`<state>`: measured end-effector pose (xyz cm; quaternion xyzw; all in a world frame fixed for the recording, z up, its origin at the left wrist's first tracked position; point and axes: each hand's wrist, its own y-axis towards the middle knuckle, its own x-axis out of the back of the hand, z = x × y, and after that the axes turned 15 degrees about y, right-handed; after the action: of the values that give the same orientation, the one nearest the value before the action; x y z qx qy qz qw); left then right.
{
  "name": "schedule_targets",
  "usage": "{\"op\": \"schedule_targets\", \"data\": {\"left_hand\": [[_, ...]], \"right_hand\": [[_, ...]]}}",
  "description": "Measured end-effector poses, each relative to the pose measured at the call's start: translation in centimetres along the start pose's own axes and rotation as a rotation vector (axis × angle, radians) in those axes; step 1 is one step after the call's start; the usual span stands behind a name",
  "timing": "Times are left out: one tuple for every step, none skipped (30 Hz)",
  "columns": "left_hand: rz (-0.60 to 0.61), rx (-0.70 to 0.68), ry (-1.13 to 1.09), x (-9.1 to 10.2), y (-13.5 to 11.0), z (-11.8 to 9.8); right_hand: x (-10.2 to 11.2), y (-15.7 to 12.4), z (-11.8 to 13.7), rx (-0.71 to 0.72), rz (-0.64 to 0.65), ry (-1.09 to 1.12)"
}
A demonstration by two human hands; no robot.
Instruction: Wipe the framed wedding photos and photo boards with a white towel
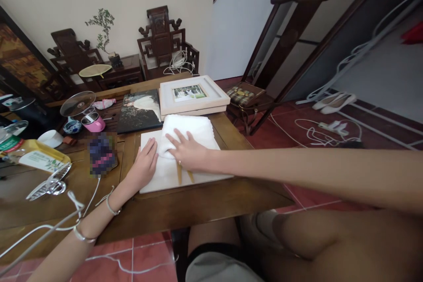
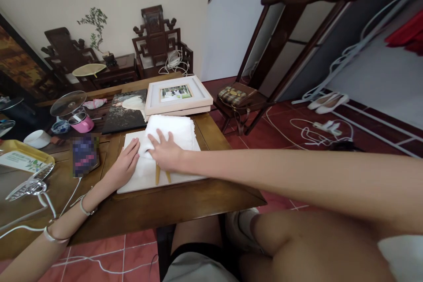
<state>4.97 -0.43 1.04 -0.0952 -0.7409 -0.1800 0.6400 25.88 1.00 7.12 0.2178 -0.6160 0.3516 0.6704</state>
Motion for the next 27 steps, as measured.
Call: {"op": "schedule_targets", "data": {"left_hand": [[-0.005, 0.000, 0.002, 0.1, 0.0, 0.0], [-0.009, 0.000, 0.004, 0.2, 0.0, 0.0], [-0.010, 0.001, 0.005, 0.3, 0.0, -0.1], [-0.007, 0.004, 0.005, 0.5, 0.1, -0.2], [-0.003, 0.009, 0.004, 0.6, 0.1, -0.3], [0.001, 0.015, 0.003, 0.8, 0.2, -0.4], [0.003, 0.019, 0.001, 0.8, 0.3, -0.5], [0.003, 0.019, 0.000, 0.9, 0.3, -0.6], [0.001, 0.018, -0.001, 0.8, 0.4, -0.7], [-0.003, 0.014, -0.002, 0.7, 0.4, -0.6], [-0.007, 0.010, -0.001, 0.5, 0.4, -0.5], [-0.012, 0.006, 0.001, 0.3, 0.3, -0.4], [-0.018, 0.004, 0.003, 0.0, 0.3, -0.3], [-0.024, 0.003, 0.006, -0.2, 0.3, -0.1], [-0.030, 0.002, 0.011, -0.4, 0.2, 0.0], [-0.035, 0.000, 0.015, -0.5, 0.2, 0.1], [-0.038, -0.001, 0.018, -0.6, 0.2, 0.2], [-0.040, -0.002, 0.021, -0.5, 0.2, 0.1], [-0.040, -0.002, 0.022, -0.5, 0.2, 0.1], [-0.040, -0.002, 0.020, -0.4, 0.2, 0.0], [-0.039, 0.001, 0.019, -0.3, 0.2, 0.0], [-0.039, 0.006, 0.019, -0.2, 0.2, -0.1], [-0.038, 0.012, 0.021, -0.2, 0.2, -0.1], [-0.039, 0.016, 0.024, -0.2, 0.2, 0.0], [-0.040, 0.019, 0.027, -0.2, 0.2, 0.0], [-0.043, 0.020, 0.029, -0.3, 0.3, 0.1], [-0.048, 0.018, 0.030, -0.4, 0.3, 0.2]], "right_hand": [[-0.1, -0.7, 0.9, 0.001, -0.008, 0.005], [-0.1, -1.5, 1.9, 0.015, -0.016, 0.013], [-0.1, -2.4, 2.8, 0.036, -0.023, 0.024], [-0.2, -3.4, 3.7, 0.063, -0.024, 0.036], [-0.2, -4.3, 4.6, 0.086, -0.022, 0.050], [-0.3, -5.2, 5.2, 0.108, -0.019, 0.064], [-0.4, -5.9, 5.7, 0.123, -0.020, 0.076], [-0.6, -6.5, 6.0, 0.138, -0.020, 0.087], [-0.8, -6.8, 6.1, 0.153, -0.022, 0.097], [-1.1, -6.9, 6.0, 0.164, -0.025, 0.103], [-1.3, -6.7, 5.7, 0.166, -0.028, 0.105], [-1.5, -6.5, 5.2, 0.173, -0.021, 0.101], [-1.6, -6.1, 4.7, 0.183, -0.007, 0.093], [-1.6, -5.7, 4.1, 0.195, 0.014, 0.080], [-1.5, -5.3, 3.5, 0.212, 0.038, 0.066], [-1.3, -5.0, 3.0, 0.233, 0.063, 0.052], [-1.1, -4.7, 2.6, 0.254, 0.085, 0.039], [-0.8, -4.6, 2.2, 0.269, 0.100, 0.029], [-0.5, -4.5, 2.0, 0.277, 0.112, 0.023], [-0.3, -4.5, 1.9, 0.283, 0.123, 0.016], [-0.2, -4.6, 1.8, 0.288, 0.129, 0.011], [-0.1, -4.6, 1.8, 0.294, 0.128, 0.006], [0.0, -4.6, 1.7, 0.302, 0.121, 0.001], [-0.1, -4.6, 1.7, 0.312, 0.114, 0.002], [-0.1, -4.5, 1.5, 0.317, 0.105, 0.009], [-0.2, -4.3, 1.4, 0.318, 0.095, 0.024], [-0.2, -4.0, 1.2, 0.312, 0.087, 0.044]]}}
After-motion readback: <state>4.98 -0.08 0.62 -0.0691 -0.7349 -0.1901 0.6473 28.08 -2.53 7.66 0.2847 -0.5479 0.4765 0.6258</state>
